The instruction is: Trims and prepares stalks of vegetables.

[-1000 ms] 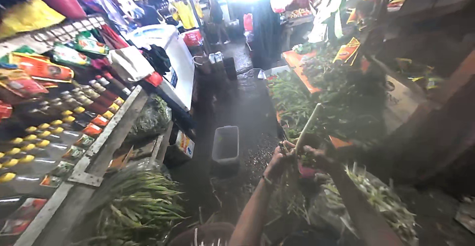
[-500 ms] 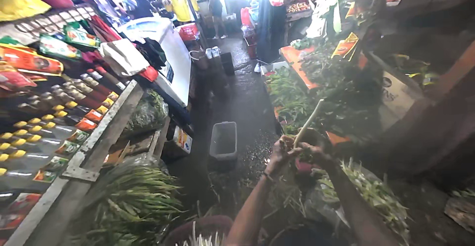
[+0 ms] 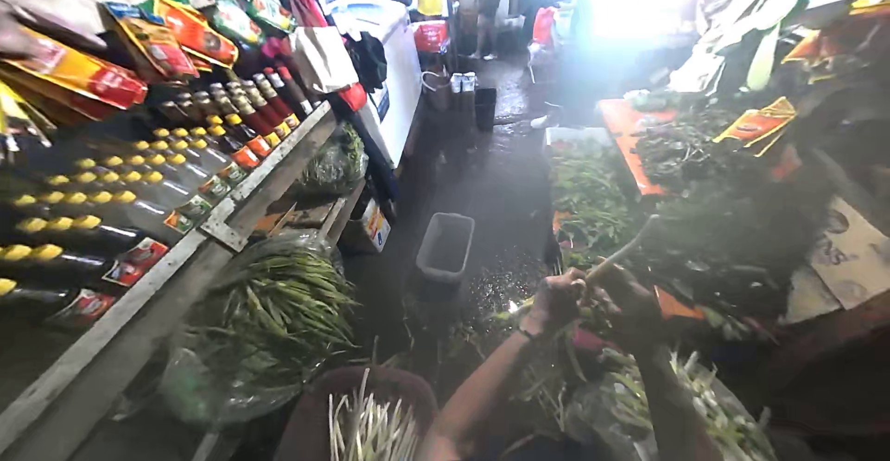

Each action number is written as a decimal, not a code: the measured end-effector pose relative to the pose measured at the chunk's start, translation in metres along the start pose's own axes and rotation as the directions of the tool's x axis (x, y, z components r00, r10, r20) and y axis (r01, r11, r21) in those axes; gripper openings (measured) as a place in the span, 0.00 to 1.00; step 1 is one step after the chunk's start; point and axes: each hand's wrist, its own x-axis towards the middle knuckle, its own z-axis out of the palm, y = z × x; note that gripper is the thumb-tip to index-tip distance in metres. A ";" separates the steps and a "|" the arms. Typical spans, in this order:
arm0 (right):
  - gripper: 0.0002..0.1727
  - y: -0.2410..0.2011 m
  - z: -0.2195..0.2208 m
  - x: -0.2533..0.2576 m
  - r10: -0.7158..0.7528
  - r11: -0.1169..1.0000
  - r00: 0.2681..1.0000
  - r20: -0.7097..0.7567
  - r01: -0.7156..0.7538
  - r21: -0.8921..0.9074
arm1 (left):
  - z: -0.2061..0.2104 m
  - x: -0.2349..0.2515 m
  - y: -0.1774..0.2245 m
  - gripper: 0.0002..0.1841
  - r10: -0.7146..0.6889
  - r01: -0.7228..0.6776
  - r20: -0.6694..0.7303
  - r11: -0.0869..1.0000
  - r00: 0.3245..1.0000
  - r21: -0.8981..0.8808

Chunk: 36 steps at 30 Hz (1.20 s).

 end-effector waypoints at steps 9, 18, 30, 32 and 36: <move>0.28 0.004 0.008 0.000 0.029 0.998 0.999 -0.030 -0.031 -0.056 | -0.005 0.003 0.001 0.09 -0.024 0.024 0.038 1.000 0.999 0.008; 0.28 -0.008 0.001 -0.003 0.157 0.973 0.975 -0.156 -0.180 -0.147 | 0.007 0.008 0.000 0.09 0.029 -0.024 0.099 0.998 0.995 -0.051; 0.16 -0.017 -0.021 0.010 0.161 0.949 0.987 -0.004 -0.156 -0.274 | 0.018 0.015 0.005 0.16 0.093 -0.099 0.085 0.993 0.992 0.063; 0.14 -0.013 -0.025 0.008 0.122 0.969 0.992 0.014 -0.116 -0.217 | 0.017 0.015 -0.001 0.15 0.089 -0.090 0.077 0.996 0.993 0.002; 0.27 -0.010 -0.022 0.003 0.120 0.982 0.993 -0.001 -0.119 -0.147 | 0.018 0.018 -0.002 0.13 0.043 -0.045 0.068 0.998 0.997 0.034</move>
